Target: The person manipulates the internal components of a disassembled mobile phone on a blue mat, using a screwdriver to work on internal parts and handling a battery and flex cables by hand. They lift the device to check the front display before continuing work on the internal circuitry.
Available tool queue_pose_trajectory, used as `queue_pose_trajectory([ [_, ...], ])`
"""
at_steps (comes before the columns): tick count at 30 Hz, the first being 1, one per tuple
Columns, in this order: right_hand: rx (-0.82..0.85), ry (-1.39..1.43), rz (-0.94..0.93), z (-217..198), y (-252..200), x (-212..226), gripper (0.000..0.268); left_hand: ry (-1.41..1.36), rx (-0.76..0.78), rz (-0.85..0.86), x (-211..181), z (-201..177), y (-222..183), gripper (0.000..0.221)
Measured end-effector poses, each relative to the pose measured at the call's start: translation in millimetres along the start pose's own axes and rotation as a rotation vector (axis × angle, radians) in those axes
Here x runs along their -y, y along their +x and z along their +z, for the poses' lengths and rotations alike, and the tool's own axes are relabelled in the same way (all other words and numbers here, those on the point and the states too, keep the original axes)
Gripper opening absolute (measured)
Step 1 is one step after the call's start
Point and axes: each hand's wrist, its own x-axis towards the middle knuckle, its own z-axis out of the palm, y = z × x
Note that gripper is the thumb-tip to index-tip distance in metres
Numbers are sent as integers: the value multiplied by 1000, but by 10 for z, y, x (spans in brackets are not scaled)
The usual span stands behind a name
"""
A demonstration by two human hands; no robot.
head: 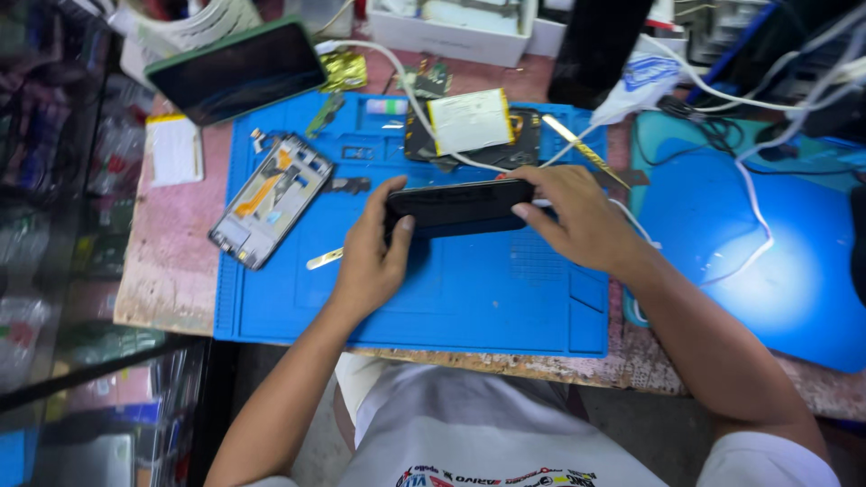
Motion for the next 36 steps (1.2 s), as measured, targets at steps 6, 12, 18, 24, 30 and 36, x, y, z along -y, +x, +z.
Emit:
queue_pose_trajectory([
  [6,31,-59,13,18,-23,-6,46,-12,3,34,8,-20,-8,58],
  [12,38,-24,23,58,-33,-52,53,-154,-27,-50,90,2,23,89],
  [18,109,127,198,33,-38,-61,57,-274,-1,-69,116,-18,55,90],
  [24,94,94,138,40,-35,-92,58,-254,9,-63,83,-35,53,85],
  [30,138,112,226,2,-10,-35,59,-219,11,-93,64,-38,49,84],
  [36,101,77,118,-22,-1,15,50,-242,48,7,52,-44,54,58],
])
